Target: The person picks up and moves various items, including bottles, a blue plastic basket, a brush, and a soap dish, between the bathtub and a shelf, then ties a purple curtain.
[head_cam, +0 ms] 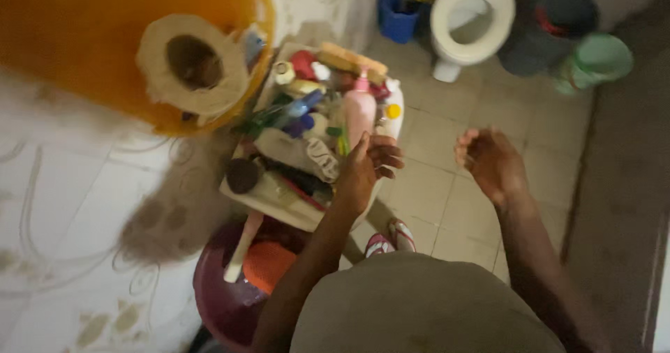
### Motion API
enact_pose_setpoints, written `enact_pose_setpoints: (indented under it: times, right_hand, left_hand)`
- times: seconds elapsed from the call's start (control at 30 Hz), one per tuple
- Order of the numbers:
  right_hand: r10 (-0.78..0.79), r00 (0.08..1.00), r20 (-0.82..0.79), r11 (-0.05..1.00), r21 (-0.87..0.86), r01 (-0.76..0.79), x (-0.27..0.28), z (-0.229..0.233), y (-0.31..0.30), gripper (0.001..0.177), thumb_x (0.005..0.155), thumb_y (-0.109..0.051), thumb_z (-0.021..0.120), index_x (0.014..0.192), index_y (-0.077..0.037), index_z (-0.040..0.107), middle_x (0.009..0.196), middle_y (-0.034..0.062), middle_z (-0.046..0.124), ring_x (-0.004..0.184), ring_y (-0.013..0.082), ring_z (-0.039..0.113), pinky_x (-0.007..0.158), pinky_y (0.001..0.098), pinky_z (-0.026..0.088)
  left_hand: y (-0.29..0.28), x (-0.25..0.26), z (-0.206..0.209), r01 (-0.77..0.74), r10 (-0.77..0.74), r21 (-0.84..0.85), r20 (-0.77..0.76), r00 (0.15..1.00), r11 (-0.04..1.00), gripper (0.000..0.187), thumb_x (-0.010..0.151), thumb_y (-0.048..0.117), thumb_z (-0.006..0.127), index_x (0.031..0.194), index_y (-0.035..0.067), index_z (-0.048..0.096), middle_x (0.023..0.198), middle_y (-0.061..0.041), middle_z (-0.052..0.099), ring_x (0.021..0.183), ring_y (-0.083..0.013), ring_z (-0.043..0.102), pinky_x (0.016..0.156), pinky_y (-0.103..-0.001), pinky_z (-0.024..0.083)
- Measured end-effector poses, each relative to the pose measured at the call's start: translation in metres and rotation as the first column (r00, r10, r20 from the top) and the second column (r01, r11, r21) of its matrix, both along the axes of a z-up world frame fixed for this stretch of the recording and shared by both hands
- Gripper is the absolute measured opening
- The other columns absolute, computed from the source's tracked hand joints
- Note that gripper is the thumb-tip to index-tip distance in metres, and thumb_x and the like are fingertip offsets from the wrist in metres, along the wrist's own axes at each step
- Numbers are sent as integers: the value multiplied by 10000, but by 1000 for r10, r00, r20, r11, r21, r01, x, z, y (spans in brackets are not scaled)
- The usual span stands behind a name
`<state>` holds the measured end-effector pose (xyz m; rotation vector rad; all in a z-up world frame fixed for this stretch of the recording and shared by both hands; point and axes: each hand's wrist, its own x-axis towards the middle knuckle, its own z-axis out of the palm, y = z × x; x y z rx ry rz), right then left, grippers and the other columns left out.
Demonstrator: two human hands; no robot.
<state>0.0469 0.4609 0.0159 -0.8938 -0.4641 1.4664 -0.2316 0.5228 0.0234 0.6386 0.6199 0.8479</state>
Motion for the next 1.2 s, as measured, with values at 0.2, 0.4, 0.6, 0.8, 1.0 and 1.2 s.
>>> enact_pose_setpoints:
  times: [0.2,0.4,0.6,0.8,1.0,1.2]
  right_hand:
    - [-155,983,-93,988,-13,155,33,-57,-125,287,1116,-343,568,1071,-80,672,1049,99,678,945,240,621,885,393,509]
    - [-366,919,-147,927,-146,346,28,-64,-212,278,1063,-299,576,1138,-42,651,1077,119,675,985,256,630,892,408,504]
    - [-478,876,-60,874,-132,468,16,-29,-286,287,1003,-282,579,1161,-57,661,1161,105,700,1094,265,650,932,431,524]
    - [-628,777,-49,775,-141,617,24,-15,-409,299,1018,-285,593,1200,-55,652,1201,79,690,1109,235,636,911,439,524]
    - [-757,648,-84,654,-87,752,34,-21,-563,343,1025,-318,591,1219,-46,665,1161,95,697,1081,230,651,912,426,536]
    - [-879,477,2,469,-182,865,31,-14,-701,336,1015,-311,592,1161,-15,650,1084,123,714,1020,248,685,871,400,544]
  left_hand:
    - [-28,48,-18,336,-340,-61,-70,938,940,617,1081,607,375,1222,58,620,1082,-128,716,928,-227,679,800,-379,508]
    - [-77,111,-18,642,-647,-87,-76,758,762,678,1050,656,307,1212,72,613,1164,-153,727,1014,-240,701,838,-370,515]
    - [-150,176,-26,800,-805,-92,-75,588,593,674,1022,674,324,1204,85,597,1170,-159,727,1070,-239,707,862,-393,557]
    - [-252,236,-32,916,-922,-125,16,387,382,645,1040,667,395,1216,82,601,1189,-159,718,1037,-246,698,858,-378,549]
    - [-392,291,-32,977,-987,-150,30,158,152,676,1006,680,383,1224,79,604,1176,-162,729,1014,-251,718,820,-361,562]
    - [-529,328,-32,984,-1000,-179,3,4,4,702,1006,703,374,1215,71,597,1143,-164,727,988,-242,733,794,-337,554]
